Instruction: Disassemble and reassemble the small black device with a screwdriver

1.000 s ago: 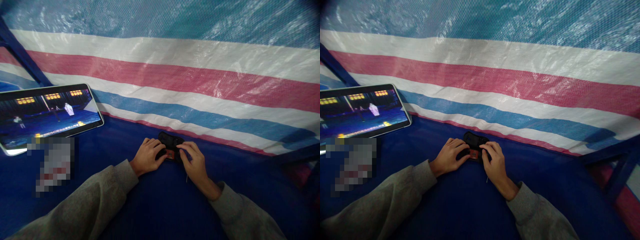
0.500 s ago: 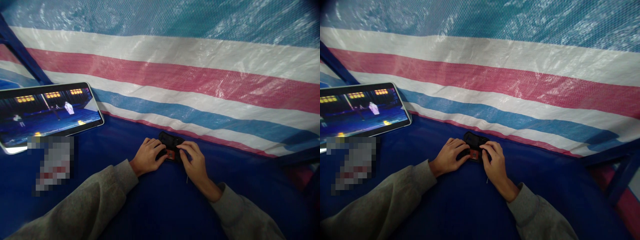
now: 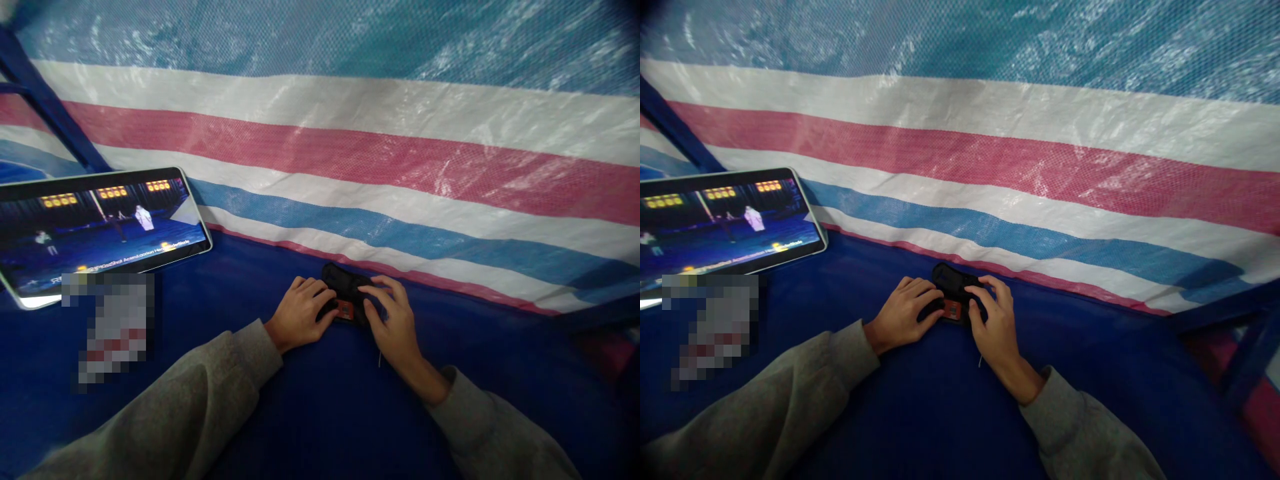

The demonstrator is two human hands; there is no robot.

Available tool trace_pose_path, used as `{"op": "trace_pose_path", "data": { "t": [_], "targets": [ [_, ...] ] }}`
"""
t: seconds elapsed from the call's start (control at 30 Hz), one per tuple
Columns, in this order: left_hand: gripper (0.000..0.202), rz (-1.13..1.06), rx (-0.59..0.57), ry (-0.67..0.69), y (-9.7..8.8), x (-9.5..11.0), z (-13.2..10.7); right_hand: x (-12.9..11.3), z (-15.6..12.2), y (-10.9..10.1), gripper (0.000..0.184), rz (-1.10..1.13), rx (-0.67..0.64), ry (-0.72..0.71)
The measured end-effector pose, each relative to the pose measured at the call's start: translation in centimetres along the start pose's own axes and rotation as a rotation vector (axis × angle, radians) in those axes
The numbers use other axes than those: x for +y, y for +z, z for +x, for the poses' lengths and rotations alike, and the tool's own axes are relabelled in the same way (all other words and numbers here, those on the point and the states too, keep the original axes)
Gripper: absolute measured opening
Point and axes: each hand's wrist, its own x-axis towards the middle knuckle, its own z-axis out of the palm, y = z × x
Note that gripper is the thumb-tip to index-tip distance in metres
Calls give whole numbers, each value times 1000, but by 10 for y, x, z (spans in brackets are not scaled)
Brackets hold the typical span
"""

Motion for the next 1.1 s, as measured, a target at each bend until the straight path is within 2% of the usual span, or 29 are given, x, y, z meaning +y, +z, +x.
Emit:
{"op": "trace_pose_path", "data": {
  "t": [1.1],
  "targets": [
    [22,-10,-12,-9,0,1,1,0,-1,0,21,49,-47,27]
  ]
}}
